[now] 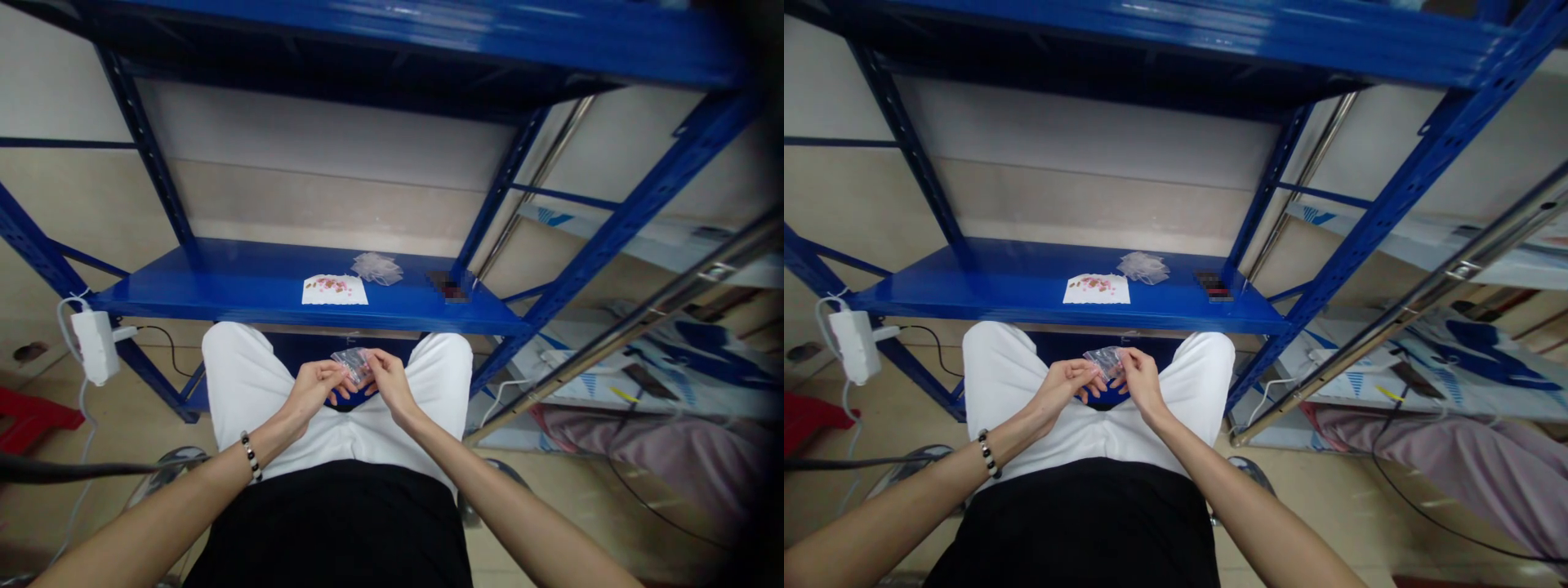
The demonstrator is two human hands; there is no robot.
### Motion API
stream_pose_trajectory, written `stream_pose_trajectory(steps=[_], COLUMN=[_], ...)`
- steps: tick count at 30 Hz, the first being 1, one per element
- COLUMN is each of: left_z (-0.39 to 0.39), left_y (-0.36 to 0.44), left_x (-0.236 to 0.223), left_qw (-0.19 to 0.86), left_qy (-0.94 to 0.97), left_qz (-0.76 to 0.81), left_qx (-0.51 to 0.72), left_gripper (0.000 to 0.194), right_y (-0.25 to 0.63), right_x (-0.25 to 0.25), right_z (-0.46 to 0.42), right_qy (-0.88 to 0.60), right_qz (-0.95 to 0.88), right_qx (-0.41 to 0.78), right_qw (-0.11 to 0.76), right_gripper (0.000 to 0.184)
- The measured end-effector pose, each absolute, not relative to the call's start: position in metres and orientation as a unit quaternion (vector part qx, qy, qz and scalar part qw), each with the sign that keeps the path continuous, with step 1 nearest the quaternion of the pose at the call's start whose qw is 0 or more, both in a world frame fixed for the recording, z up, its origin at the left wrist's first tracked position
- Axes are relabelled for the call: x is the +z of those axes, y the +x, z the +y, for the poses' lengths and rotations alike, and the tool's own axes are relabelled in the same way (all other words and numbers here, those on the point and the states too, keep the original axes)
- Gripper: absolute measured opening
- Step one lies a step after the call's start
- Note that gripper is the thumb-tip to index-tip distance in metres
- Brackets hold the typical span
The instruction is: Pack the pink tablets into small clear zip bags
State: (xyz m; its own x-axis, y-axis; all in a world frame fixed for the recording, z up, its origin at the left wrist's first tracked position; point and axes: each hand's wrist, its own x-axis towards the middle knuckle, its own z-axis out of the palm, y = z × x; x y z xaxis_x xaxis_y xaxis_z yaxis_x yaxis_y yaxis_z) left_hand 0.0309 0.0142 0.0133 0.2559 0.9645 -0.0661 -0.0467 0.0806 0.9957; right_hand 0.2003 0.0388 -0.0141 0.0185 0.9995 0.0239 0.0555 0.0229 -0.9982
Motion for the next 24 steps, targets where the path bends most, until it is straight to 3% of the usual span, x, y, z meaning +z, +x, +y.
stream_pose_trajectory(steps=[8, 14, 24], left_z=[0.023, 0.02, 0.025], left_y=[0.028, 0.027, 0.026], left_x=[0.007, 0.006, 0.003], left_qw=[0.581, 0.576, 0.572], left_qy=[0.544, 0.56, 0.602], left_qz=[0.433, 0.422, 0.42], left_qx=[0.424, 0.421, 0.365], left_gripper=[0.032, 0.035, 0.036], right_y=[0.206, 0.196, 0.191], right_x=[0.0, -0.001, -0.005], right_z=[0.033, 0.024, 0.026], right_qy=[-0.526, -0.469, -0.447], right_qz=[-0.61, -0.666, -0.604], right_qx=[0.255, 0.317, 0.454], right_qw=[0.535, 0.486, 0.479], right_gripper=[0.032, 0.026, 0.036])
